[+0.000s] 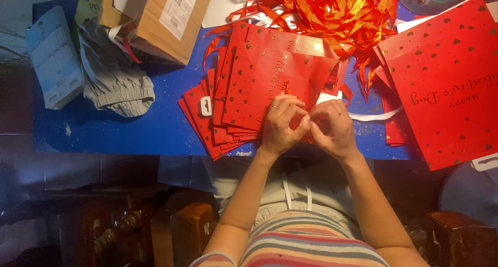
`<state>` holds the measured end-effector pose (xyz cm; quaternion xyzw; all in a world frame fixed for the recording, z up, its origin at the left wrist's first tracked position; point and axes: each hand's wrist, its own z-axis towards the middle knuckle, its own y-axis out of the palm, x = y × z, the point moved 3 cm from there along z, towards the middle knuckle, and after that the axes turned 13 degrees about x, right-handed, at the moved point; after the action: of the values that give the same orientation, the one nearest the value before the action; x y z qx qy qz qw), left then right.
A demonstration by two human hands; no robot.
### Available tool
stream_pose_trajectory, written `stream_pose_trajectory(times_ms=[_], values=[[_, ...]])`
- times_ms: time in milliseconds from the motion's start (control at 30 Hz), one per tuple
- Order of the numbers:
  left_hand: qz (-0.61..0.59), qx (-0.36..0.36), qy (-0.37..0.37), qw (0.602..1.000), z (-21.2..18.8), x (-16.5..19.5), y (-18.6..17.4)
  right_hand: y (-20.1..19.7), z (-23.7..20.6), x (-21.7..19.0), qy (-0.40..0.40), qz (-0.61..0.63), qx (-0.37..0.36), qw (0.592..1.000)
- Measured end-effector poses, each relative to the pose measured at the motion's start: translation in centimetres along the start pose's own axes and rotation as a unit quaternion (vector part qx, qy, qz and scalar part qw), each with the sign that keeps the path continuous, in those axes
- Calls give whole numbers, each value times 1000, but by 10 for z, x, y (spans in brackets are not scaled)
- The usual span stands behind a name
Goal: The person assembles red Valentine's Day gift bags by inserting white plastic handles into the bag slots and threading red ribbons through the handles. They repeat this process for multiple bags, stacking the completed ones on the table.
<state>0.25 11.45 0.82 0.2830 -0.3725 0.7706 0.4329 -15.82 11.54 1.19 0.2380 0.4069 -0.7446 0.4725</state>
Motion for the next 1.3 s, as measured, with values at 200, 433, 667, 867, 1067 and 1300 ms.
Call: stream_pose_trajectory(times_ms=[200, 433, 667, 867, 1067, 1300], values=[[18, -8, 4, 1000, 1, 1, 1, 1, -8, 14, 18, 12, 12, 1000], [18, -10, 4, 1000, 1, 3, 0, -8, -18, 26, 85, 15, 130, 988], [5, -4, 1, 1000, 2, 2, -1, -2, -3, 3, 27, 21, 32, 999], [12, -19, -3, 1000, 2, 3, -1, 1, -2, 4, -21, -34, -10, 999], [18, -26, 5, 999, 4, 4, -1, 1, -20, 28, 125, -1, 49, 991], [20, -21, 5, 1000, 3, 4, 0, 0, -10, 13, 15, 4, 33, 999]])
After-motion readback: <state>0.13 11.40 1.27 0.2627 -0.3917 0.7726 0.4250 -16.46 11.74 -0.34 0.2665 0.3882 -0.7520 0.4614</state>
